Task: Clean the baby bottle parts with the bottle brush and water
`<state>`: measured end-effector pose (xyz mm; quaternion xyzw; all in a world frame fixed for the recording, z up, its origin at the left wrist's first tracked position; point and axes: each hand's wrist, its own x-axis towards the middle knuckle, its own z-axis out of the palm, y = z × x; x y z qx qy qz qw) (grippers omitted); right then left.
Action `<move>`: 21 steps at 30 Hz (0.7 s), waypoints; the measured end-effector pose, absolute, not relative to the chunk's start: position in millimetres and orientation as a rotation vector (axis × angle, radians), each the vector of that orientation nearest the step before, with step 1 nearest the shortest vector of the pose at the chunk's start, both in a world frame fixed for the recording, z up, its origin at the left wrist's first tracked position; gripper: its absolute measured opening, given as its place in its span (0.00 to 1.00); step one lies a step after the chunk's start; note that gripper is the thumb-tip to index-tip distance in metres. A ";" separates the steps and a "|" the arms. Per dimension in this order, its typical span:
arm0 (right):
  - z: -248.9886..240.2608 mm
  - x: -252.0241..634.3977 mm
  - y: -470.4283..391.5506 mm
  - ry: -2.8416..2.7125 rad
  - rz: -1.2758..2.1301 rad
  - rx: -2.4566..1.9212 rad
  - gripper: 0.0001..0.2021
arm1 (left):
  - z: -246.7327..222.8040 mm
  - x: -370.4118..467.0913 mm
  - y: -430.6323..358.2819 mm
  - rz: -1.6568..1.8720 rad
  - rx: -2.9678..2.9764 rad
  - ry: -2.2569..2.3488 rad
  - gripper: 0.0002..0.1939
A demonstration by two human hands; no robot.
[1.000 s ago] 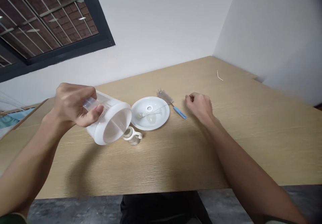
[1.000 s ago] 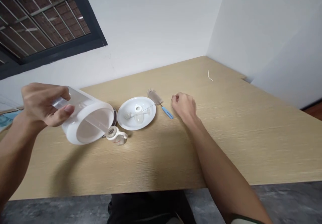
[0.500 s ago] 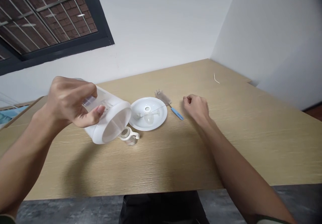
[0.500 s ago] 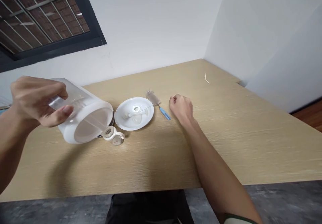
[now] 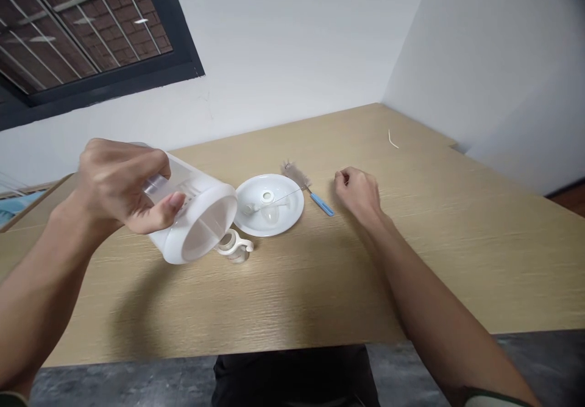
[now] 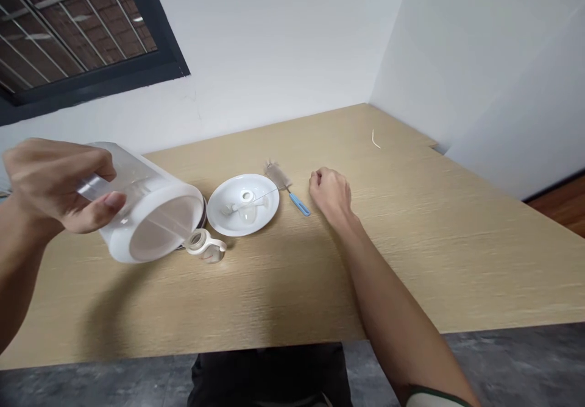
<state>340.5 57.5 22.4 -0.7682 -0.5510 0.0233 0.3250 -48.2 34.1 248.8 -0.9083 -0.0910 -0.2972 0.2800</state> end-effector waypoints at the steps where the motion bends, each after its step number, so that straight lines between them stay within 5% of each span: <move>1: 22.6 340.5 57.4 -1.446 0.059 -2.010 0.16 | 248.7 -48.9 34.3 -0.804 -2.437 -0.254 0.15; 21: 22.6 339.6 57.0 -1.494 0.050 -1.952 0.16 | 236.5 -68.7 39.5 -0.851 -2.384 -0.304 0.17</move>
